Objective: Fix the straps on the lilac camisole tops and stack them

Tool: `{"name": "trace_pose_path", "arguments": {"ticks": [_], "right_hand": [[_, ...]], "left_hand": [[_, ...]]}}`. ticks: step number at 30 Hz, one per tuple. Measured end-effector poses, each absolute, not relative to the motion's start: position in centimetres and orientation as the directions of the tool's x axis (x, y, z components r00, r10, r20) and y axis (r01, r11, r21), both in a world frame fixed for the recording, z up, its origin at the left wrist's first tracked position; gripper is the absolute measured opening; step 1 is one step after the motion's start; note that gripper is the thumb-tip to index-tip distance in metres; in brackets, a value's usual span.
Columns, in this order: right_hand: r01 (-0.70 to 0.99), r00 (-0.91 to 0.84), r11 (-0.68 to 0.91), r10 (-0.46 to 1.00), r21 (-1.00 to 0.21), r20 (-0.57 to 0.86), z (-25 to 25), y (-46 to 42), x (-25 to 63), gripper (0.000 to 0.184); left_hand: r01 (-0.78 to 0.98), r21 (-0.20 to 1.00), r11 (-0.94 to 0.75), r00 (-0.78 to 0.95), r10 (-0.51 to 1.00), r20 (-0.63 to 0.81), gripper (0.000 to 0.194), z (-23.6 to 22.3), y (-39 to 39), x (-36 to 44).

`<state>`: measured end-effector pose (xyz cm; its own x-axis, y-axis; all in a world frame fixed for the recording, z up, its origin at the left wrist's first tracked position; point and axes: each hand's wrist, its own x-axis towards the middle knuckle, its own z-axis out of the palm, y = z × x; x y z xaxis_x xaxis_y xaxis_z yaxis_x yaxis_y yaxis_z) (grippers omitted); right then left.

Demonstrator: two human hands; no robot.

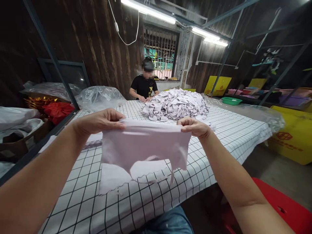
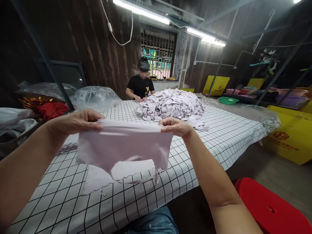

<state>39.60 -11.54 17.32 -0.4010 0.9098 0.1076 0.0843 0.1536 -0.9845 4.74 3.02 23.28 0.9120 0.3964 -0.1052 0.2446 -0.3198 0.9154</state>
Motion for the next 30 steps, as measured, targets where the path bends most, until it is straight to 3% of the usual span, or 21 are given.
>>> {"name": "trace_pose_path", "arguments": {"ticks": [5,9,15,18,21,24,27,30], "right_hand": [[0.211,-0.459,0.238,0.880,-0.948,0.119,17.0,-11.9,40.7,0.024],[0.227,-0.451,0.317,0.872,-0.921,0.190,17.6,-11.4,38.2,0.017],[0.129,-0.411,0.437,0.841,-0.890,0.353,16.4,-8.3,28.9,0.052],[0.012,-0.494,0.451,0.779,-0.892,0.387,15.1,-6.9,26.3,0.044],[-0.093,-0.639,0.332,0.703,-0.939,0.312,14.5,-6.8,26.7,0.026],[-0.111,-0.752,0.184,0.627,-0.977,0.203,14.2,-7.8,28.9,0.029],[-0.030,-0.803,0.083,0.591,-0.996,0.074,13.3,-8.9,31.6,0.041],[0.119,-0.758,0.057,0.650,-0.991,-0.054,11.4,-9.3,33.9,0.033]], "left_hand": [[0.070,0.950,-0.305,0.867,0.490,0.094,0.030,23.7,3.9,2.3],[0.162,0.911,-0.380,0.920,0.391,-0.001,0.030,24.2,3.4,3.5],[0.150,0.858,-0.491,0.966,0.258,-0.021,0.032,25.7,1.4,7.3],[0.181,0.840,-0.511,0.970,0.235,-0.066,0.031,26.7,0.7,7.6],[0.204,0.796,-0.570,0.961,0.273,-0.050,0.035,27.2,0.4,6.6],[0.205,0.796,-0.570,0.941,0.337,-0.001,0.037,27.2,0.9,5.0],[0.225,0.860,-0.458,0.926,0.376,-0.042,0.035,25.9,2.1,3.3],[0.312,0.885,-0.346,0.908,0.384,-0.170,0.033,22.3,3.5,2.3]]}}
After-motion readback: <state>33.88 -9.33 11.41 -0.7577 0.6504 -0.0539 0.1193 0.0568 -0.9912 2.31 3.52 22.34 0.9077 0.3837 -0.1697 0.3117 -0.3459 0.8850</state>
